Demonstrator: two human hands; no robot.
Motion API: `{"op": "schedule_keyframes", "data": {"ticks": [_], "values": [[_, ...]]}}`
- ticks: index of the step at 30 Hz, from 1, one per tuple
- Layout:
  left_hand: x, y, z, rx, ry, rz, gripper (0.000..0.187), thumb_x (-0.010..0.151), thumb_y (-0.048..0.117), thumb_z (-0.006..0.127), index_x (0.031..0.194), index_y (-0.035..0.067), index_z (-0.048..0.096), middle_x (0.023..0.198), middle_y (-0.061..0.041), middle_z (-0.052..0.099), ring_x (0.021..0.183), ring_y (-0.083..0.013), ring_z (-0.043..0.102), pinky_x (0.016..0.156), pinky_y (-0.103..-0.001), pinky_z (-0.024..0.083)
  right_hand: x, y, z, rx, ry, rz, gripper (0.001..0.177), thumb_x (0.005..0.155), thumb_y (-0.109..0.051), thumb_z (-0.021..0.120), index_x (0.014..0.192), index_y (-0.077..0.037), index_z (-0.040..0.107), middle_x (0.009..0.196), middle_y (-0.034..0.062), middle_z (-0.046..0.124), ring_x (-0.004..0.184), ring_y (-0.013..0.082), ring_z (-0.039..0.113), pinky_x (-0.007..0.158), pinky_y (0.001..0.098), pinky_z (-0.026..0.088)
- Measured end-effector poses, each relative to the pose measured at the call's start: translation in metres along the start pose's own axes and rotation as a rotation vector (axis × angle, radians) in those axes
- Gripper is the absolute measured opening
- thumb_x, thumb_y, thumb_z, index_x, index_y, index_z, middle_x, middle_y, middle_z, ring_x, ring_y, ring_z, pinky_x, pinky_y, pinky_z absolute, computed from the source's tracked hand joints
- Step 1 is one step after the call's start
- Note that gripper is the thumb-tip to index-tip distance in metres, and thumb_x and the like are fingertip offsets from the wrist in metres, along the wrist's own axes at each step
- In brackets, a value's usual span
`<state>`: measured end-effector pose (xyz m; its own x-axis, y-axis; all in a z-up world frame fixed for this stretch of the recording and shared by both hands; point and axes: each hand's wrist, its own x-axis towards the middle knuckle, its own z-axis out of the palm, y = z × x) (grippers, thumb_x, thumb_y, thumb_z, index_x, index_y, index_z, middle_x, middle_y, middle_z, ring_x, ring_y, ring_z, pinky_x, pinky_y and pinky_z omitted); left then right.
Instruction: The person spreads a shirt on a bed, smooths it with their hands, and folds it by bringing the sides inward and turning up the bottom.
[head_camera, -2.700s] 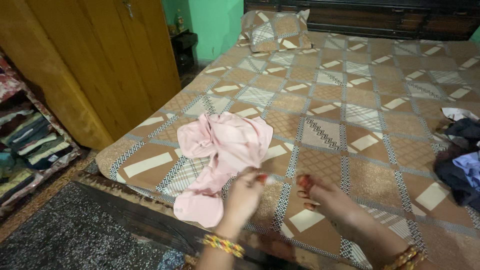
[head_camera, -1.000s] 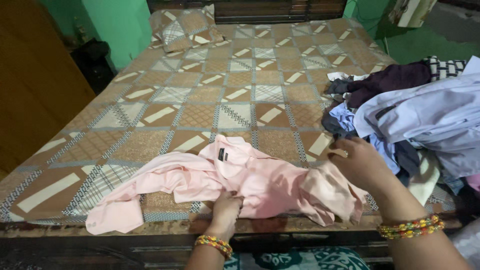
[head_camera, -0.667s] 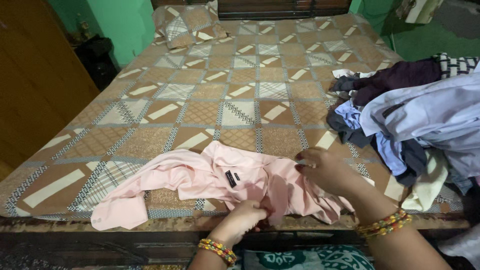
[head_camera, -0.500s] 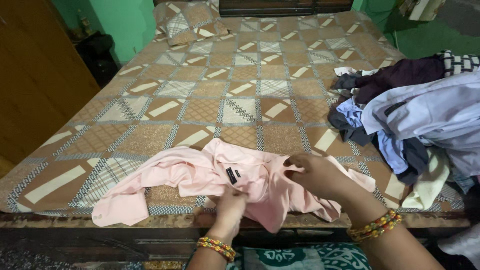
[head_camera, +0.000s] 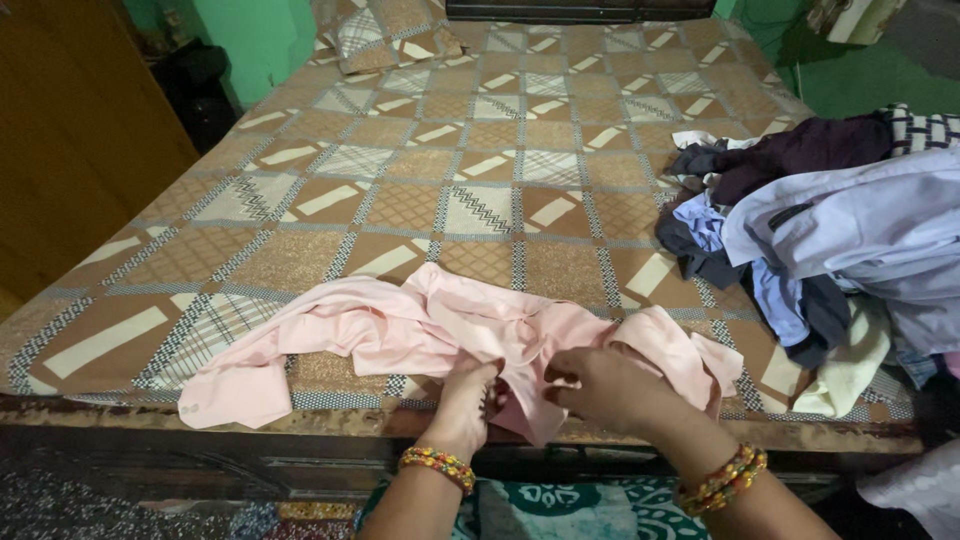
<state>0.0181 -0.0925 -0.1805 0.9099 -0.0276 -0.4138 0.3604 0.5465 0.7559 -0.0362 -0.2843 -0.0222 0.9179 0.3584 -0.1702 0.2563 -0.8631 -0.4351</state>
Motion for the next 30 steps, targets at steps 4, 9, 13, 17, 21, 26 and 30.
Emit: {"op": "schedule_keyframes", "data": {"ticks": [4,9,13,17,21,26,30], "values": [[-0.031,0.025,0.033,0.027,-0.081,0.110,0.004,0.092,0.008,0.068,0.092,0.006,0.065,0.074,-0.005,0.064,0.059,-0.0160,0.059,0.049,-0.028,0.048,-0.003,-0.008,0.009,-0.020,0.091,0.072,0.052,0.078,-0.043,0.079,0.114,-0.009,0.062,0.113,0.0134,0.071,0.106,0.0306,0.069,0.090,0.0430,0.054],[-0.062,0.043,0.070,-0.055,-0.302,0.051,0.007,0.092,0.012,0.064,0.098,0.009,0.066,0.077,-0.007,0.066,0.061,-0.0184,0.064,0.053,-0.033,0.053,0.004,-0.007,0.019,-0.024,0.265,0.029,0.052,0.075,-0.035,0.079,0.108,-0.004,0.053,0.110,0.0204,0.068,0.104,0.0401,0.064,0.086,0.0505,0.051],[-0.054,0.042,0.076,0.088,-0.399,0.272,0.016,0.096,0.013,0.066,0.107,0.003,0.071,0.091,-0.005,0.071,0.080,-0.0142,0.066,0.070,-0.029,0.055,0.016,0.006,0.019,0.137,0.378,0.222,0.032,0.094,-0.030,0.061,0.116,-0.007,0.061,0.108,0.0209,0.073,0.104,0.0376,0.069,0.088,0.0454,0.052],[-0.049,0.044,0.068,0.203,-0.283,0.352,0.023,0.095,0.023,0.066,0.111,0.009,0.072,0.102,-0.001,0.073,0.097,-0.0134,0.067,0.085,-0.029,0.054,0.021,0.034,0.002,0.552,0.592,-0.010,0.030,0.093,-0.013,0.055,0.117,0.001,0.065,0.106,0.0149,0.073,0.098,0.0297,0.069,0.084,0.0358,0.053],[-0.043,0.053,0.054,-0.249,-0.187,0.050,0.031,0.094,0.040,0.064,0.105,0.011,0.066,0.095,-0.007,0.070,0.093,-0.0252,0.067,0.087,-0.045,0.059,0.013,0.028,-0.026,1.132,0.527,-0.023,0.029,0.095,-0.008,0.048,0.115,0.002,0.067,0.099,0.0043,0.073,0.089,0.0150,0.066,0.081,0.0283,0.053],[-0.030,0.073,0.034,-0.605,-0.129,0.121,0.044,0.089,0.055,0.063,0.099,0.012,0.066,0.087,-0.008,0.064,0.086,-0.0268,0.064,0.087,-0.051,0.058,-0.009,0.015,-0.060,1.143,0.457,-0.100,0.021,0.101,-0.017,0.058,0.102,0.001,0.069,0.086,0.0019,0.070,0.076,0.0105,0.062,0.068,0.0269,0.051],[-0.014,0.088,0.022,-0.659,-0.128,0.096,0.049,0.090,0.055,0.063,0.092,0.006,0.060,0.083,-0.010,0.063,0.083,-0.0286,0.064,0.086,-0.053,0.060,-0.026,0.011,-0.086,1.032,0.481,-0.159,0.028,0.107,-0.024,0.067,0.092,0.000,0.067,0.078,-0.0037,0.062,0.069,0.0058,0.052,0.059,0.0236,0.041]]}}
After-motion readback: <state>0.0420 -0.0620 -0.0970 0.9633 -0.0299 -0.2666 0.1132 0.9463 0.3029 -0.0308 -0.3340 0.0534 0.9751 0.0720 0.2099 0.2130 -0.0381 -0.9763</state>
